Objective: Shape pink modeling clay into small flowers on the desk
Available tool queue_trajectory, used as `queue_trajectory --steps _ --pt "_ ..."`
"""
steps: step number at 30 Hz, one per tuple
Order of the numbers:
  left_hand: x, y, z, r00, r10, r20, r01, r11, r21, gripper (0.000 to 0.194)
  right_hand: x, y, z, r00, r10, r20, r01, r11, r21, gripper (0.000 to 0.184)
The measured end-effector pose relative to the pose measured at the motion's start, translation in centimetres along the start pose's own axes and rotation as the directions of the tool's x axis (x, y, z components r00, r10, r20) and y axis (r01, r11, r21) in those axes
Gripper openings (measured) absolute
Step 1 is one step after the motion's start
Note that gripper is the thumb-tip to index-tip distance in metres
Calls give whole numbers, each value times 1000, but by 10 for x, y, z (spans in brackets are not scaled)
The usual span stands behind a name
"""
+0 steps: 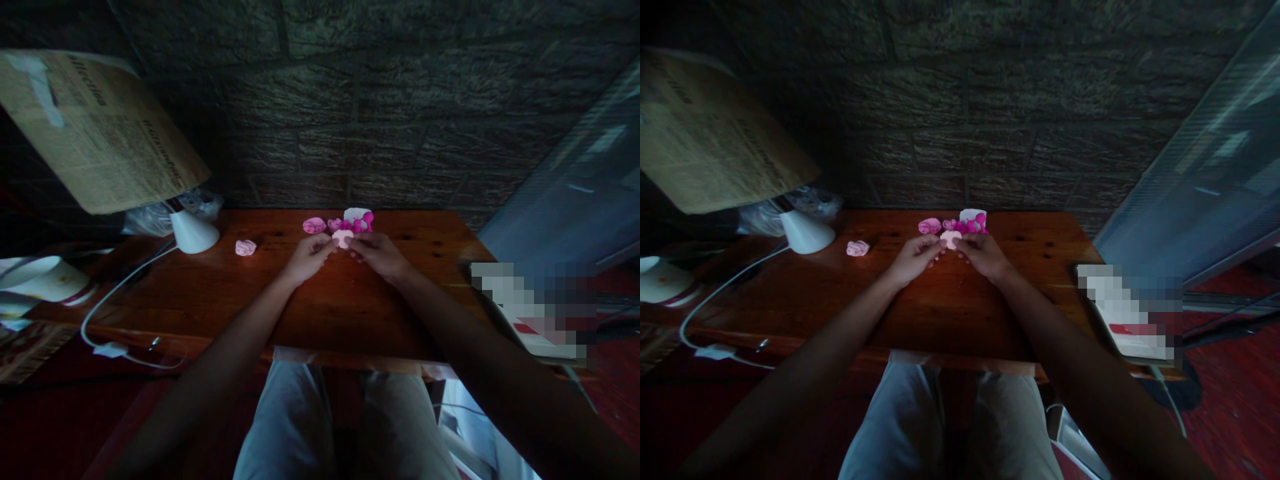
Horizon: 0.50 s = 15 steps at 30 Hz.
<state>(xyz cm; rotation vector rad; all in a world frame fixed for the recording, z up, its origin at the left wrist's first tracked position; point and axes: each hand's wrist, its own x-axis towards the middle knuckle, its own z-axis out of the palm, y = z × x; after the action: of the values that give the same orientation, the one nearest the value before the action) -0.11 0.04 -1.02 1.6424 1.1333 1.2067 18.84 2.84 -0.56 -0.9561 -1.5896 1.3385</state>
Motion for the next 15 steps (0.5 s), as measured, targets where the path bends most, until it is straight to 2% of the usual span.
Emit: queue_trajectory --steps 15 --pt "-5 8 -1 992 -106 -69 101 992 -78 41 -2 -1 3 998 53 -33 -48 989 141 44"
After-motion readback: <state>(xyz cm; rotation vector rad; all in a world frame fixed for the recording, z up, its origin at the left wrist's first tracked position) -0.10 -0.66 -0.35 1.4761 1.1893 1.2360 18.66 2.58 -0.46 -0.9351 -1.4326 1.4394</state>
